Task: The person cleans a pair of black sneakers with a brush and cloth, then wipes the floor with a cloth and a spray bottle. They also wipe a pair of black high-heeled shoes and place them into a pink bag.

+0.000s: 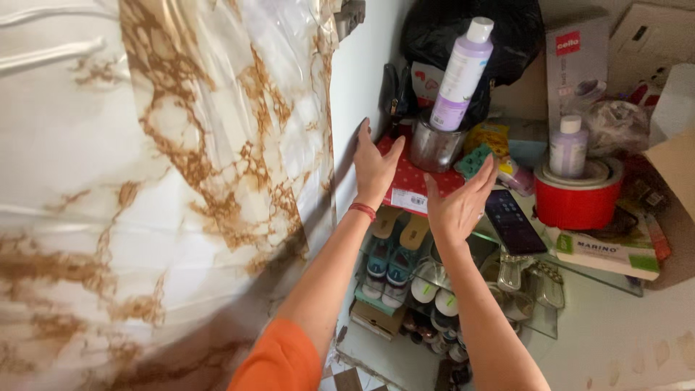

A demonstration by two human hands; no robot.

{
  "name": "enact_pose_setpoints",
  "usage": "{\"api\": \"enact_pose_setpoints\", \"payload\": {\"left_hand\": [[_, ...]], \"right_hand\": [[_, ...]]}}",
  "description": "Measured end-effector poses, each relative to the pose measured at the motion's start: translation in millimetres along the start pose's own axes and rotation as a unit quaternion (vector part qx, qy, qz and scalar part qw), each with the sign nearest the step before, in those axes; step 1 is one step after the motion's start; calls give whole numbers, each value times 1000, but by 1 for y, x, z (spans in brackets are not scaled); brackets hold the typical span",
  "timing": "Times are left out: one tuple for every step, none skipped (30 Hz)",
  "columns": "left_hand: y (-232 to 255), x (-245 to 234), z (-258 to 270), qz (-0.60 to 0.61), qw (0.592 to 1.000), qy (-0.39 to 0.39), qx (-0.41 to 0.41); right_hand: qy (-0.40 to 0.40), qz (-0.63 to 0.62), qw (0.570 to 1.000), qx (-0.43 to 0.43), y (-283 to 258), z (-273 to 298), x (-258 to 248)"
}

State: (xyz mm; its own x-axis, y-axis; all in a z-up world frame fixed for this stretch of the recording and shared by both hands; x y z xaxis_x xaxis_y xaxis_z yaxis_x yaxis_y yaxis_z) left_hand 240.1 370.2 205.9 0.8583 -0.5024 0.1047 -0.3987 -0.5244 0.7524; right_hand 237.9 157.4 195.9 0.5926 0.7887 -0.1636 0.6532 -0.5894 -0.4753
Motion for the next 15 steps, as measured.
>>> {"api": "enact_pose_setpoints", "payload": {"left_hand": [[2, 9, -9, 10, 1000, -4, 16], [5, 18, -16, 20, 999, -8, 32], [9, 27, -26, 21, 999, -6, 40], [14, 35, -34, 21, 999, -4, 49], [17, 42, -38, 21, 998, -3, 54], [16, 49, -42, -1, 999, -1, 33], [15, 55, -45, -23, 1000, 3, 12], [13, 60, -48, -45, 999, 6, -10], [15, 66, -53, -56, 998, 8, -7], [15, 72, -57, -67, 998, 11, -4], [14, 76, -60, -81, 997, 9, -1], [13, 83, -64, -94, 996, 1, 1], [9, 86, -66, -110, 994, -8, 1], [6, 90, -67, -126, 992, -18, 0], [6, 92, -71, -131, 991, -18, 16]], "right_hand": [[17, 7, 1000, -12, 0, -8, 12], [33, 15, 999, -25, -1, -14, 21], [27, 40, 999, -9, 1, -23, 34], [21, 65, 998, 7, 3, -31, 46], [12, 92, 995, 26, 5, -35, 55], [1, 118, 992, 46, 6, -39, 64], [-11, 143, 987, 66, 8, -40, 71], [-22, 168, 982, 86, 9, -41, 77], [-22, 161, 983, 87, 8, -44, 83], [-22, 154, 984, 89, 8, -48, 87], [-23, 147, 984, 95, 10, -49, 90], [-24, 139, 985, 100, 12, -50, 93], [-29, 131, 985, 108, 14, -47, 93], [-33, 124, 985, 115, 17, -44, 92], [-35, 119, 986, 115, 18, -44, 93]]}}
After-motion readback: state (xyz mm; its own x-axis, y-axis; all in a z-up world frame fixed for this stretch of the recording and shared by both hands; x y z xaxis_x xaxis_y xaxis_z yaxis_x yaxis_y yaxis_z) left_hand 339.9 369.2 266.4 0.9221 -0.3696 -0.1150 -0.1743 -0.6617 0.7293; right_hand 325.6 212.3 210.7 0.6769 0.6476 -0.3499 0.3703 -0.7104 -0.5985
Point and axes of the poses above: each hand's wrist, its own z-axis away from the middle knuckle, its own x-axis out of the palm, y = z × x, the point moved 7 cm from there along -z, towards the middle knuckle, and after that the axes turned 8 degrees about y, right-handed, at the moved point
